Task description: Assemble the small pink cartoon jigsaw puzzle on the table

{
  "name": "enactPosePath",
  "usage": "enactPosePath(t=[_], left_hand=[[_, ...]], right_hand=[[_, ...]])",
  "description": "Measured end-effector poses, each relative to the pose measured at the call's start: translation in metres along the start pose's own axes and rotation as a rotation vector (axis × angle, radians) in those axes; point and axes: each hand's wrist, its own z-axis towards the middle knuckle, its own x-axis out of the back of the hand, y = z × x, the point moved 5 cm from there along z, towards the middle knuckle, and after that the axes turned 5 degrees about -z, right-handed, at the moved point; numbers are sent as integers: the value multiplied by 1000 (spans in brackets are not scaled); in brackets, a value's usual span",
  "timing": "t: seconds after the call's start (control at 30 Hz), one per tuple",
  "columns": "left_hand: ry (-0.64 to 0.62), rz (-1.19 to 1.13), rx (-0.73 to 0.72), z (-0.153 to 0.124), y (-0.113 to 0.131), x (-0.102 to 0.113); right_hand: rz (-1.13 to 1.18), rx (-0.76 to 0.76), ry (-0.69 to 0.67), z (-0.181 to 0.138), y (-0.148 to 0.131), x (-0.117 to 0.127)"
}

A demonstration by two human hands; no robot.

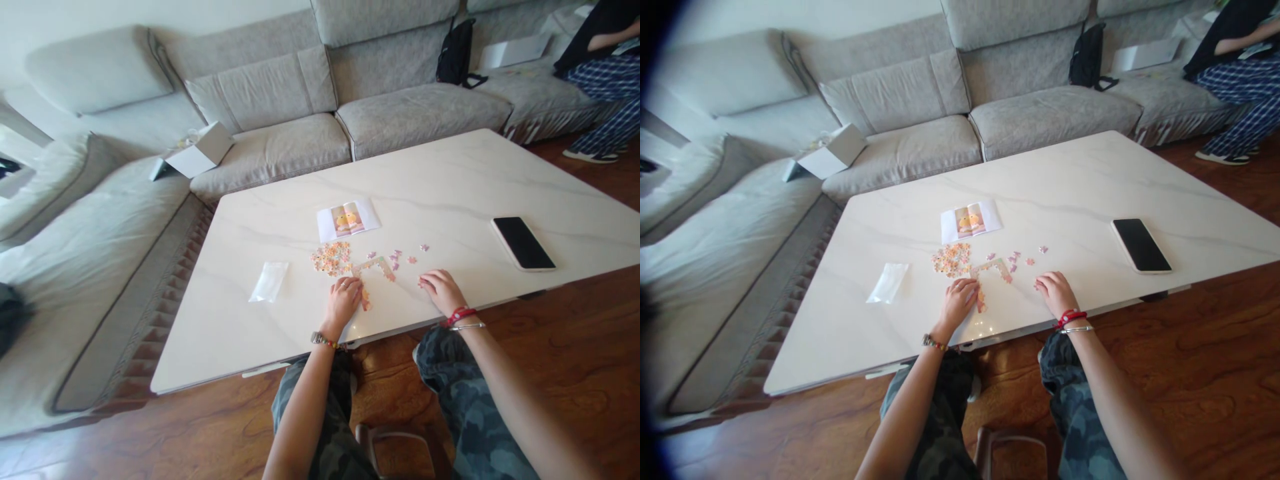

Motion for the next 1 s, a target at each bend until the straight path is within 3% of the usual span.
enactPosePath(t=[0.33, 0.63, 0.8, 1.0], left_hand=[[27, 0, 5, -2, -4, -1], [181, -86, -86, 18, 9, -2], [156, -155, -146, 33, 30, -12], [41, -154, -185, 47, 51, -23]], right_hand=[[12, -46, 83, -3, -11, -3], [15, -16, 80, 3, -13, -3], [9, -17, 98, 9, -18, 3], [68, -101, 130, 13, -20, 2]])
